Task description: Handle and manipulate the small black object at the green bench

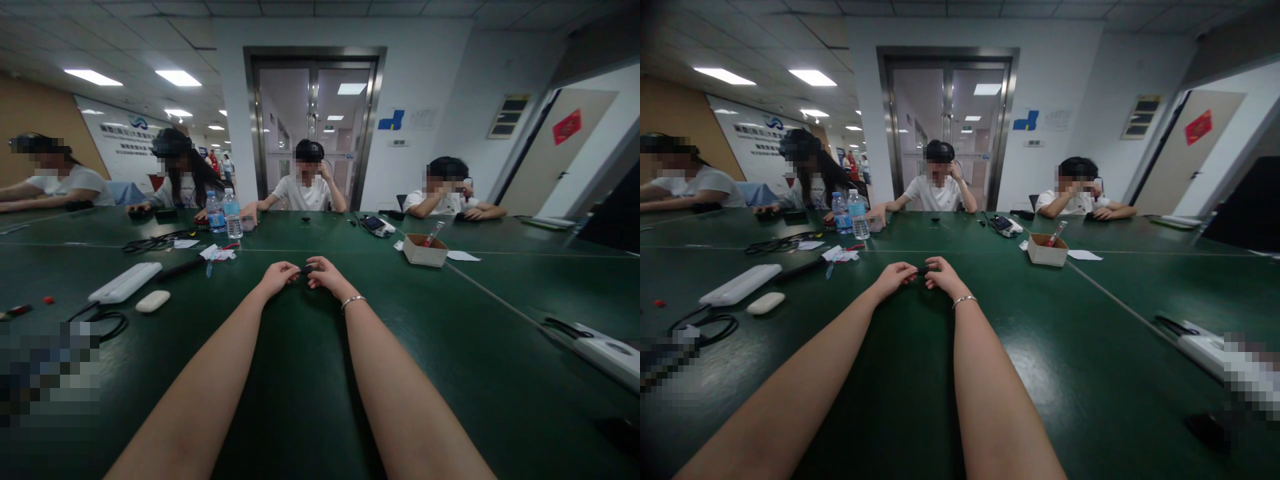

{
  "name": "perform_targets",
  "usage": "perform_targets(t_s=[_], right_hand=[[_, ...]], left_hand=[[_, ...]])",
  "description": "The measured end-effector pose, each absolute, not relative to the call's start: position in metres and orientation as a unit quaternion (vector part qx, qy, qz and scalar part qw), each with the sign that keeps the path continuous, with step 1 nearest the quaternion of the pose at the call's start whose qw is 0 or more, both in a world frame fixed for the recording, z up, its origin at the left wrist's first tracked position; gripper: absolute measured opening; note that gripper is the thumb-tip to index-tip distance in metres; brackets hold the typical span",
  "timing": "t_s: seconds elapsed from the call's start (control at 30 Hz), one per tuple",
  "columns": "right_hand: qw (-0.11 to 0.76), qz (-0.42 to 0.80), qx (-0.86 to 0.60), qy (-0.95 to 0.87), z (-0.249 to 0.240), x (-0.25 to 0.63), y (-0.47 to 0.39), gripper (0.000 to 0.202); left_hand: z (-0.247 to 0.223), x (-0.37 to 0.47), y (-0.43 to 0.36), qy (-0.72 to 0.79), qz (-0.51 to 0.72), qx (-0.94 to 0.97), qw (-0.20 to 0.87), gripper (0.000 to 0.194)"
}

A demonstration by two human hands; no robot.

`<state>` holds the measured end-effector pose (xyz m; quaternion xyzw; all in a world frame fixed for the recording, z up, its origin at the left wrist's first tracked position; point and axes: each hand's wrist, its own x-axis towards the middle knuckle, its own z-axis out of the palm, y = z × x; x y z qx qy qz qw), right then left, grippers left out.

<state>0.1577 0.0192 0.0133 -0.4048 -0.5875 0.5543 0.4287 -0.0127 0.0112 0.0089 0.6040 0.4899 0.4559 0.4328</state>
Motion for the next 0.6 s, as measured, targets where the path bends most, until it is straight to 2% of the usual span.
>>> perform_targets(t_s=[0.03,0.17,0.3,0.43,0.6], right_hand=[[0.433,0.554,-0.404,-0.585,0.0134,0.158,0.0189,0.028],[0.411,0.559,-0.415,-0.588,0.0126,0.1587,0.0192,0.014],[0.436,0.543,-0.408,-0.591,0.0104,0.1589,0.0213,0.028],[0.423,0.561,-0.41,-0.582,0.0103,0.1592,0.0221,0.021],[0.442,0.559,-0.405,-0.573,0.0112,0.1599,0.0212,0.023]], left_hand=[[0.0088,-0.0127,0.0112,0.489,0.454,0.606,0.432,0.03],[0.008,-0.0125,0.0116,0.487,0.456,0.604,0.436,0.028],[0.0087,-0.0118,0.0112,0.488,0.459,0.596,0.442,0.029],[0.0093,-0.0116,0.0106,0.492,0.459,0.599,0.434,0.035],[0.0086,-0.0121,0.0111,0.495,0.462,0.597,0.431,0.036]])
